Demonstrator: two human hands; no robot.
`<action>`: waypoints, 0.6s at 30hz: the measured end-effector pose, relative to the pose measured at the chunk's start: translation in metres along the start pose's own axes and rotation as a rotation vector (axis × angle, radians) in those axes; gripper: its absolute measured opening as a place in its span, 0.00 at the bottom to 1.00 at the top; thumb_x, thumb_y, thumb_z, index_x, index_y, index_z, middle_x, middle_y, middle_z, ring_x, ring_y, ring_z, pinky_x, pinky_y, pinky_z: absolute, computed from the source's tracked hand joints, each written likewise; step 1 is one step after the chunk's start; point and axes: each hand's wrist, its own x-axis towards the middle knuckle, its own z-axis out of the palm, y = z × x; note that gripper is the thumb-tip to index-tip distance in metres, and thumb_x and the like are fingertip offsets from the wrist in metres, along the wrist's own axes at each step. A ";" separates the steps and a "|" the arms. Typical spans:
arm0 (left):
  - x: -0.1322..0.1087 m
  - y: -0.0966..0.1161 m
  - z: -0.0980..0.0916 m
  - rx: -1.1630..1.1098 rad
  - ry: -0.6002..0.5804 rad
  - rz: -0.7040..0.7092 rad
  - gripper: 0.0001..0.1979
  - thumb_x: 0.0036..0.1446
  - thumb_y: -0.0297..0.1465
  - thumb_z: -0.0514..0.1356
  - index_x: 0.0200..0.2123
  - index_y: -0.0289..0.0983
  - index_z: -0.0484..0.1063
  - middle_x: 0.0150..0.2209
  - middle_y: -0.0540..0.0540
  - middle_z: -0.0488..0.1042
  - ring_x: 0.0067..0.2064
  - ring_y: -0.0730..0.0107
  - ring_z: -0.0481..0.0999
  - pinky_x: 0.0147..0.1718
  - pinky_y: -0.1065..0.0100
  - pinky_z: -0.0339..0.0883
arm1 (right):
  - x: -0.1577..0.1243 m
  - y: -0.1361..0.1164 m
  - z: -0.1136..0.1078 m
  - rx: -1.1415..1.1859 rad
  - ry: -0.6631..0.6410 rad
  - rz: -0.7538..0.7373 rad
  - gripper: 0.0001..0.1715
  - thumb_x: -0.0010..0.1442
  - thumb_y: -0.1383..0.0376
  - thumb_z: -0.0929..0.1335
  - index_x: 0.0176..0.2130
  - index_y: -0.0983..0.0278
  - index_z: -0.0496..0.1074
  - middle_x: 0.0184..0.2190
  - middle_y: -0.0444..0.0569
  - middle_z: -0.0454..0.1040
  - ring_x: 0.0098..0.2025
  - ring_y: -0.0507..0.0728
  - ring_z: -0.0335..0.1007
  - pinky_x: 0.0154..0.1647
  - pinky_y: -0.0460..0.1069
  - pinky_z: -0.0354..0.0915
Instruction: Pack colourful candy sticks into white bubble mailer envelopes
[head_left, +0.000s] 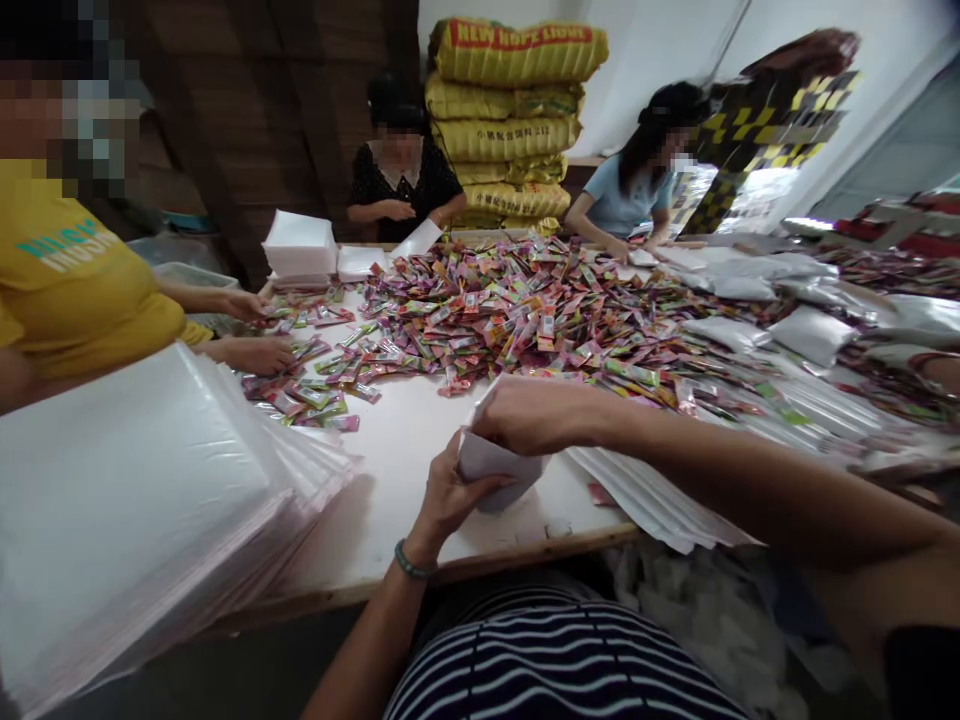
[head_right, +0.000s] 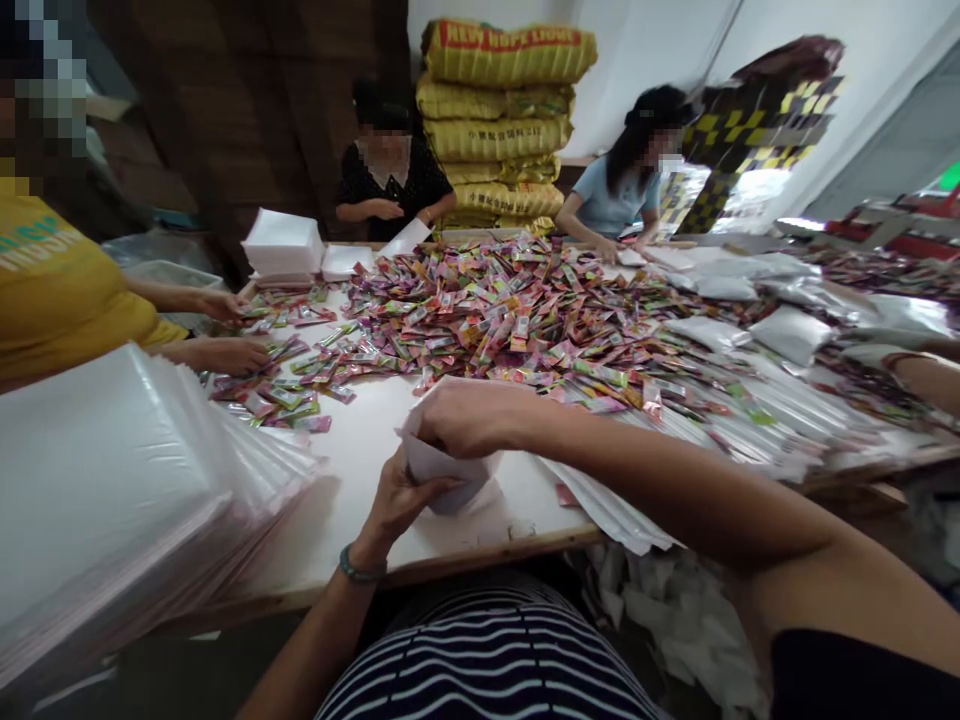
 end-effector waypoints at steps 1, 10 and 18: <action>0.002 0.000 0.000 -0.031 0.004 -0.010 0.25 0.40 0.39 0.72 0.42 0.35 0.74 0.37 0.46 0.78 0.38 0.62 0.74 0.39 0.65 0.69 | -0.003 -0.001 -0.012 -0.039 -0.008 0.043 0.15 0.52 0.77 0.65 0.34 0.66 0.79 0.28 0.48 0.78 0.27 0.51 0.67 0.28 0.45 0.57; 0.003 0.003 0.008 -0.109 0.131 0.004 0.22 0.50 0.50 0.63 0.35 0.35 0.76 0.27 0.49 0.74 0.30 0.68 0.68 0.30 0.69 0.64 | -0.003 -0.003 -0.009 -0.194 -0.087 0.133 0.15 0.52 0.77 0.65 0.33 0.67 0.79 0.33 0.52 0.80 0.32 0.54 0.71 0.32 0.46 0.59; -0.001 0.014 0.026 -0.335 0.311 -0.097 0.31 0.54 0.57 0.54 0.37 0.33 0.77 0.32 0.44 0.78 0.36 0.64 0.74 0.34 0.68 0.67 | 0.014 -0.002 0.011 0.012 0.025 -0.103 0.12 0.54 0.74 0.67 0.38 0.68 0.78 0.37 0.52 0.79 0.36 0.54 0.72 0.38 0.46 0.64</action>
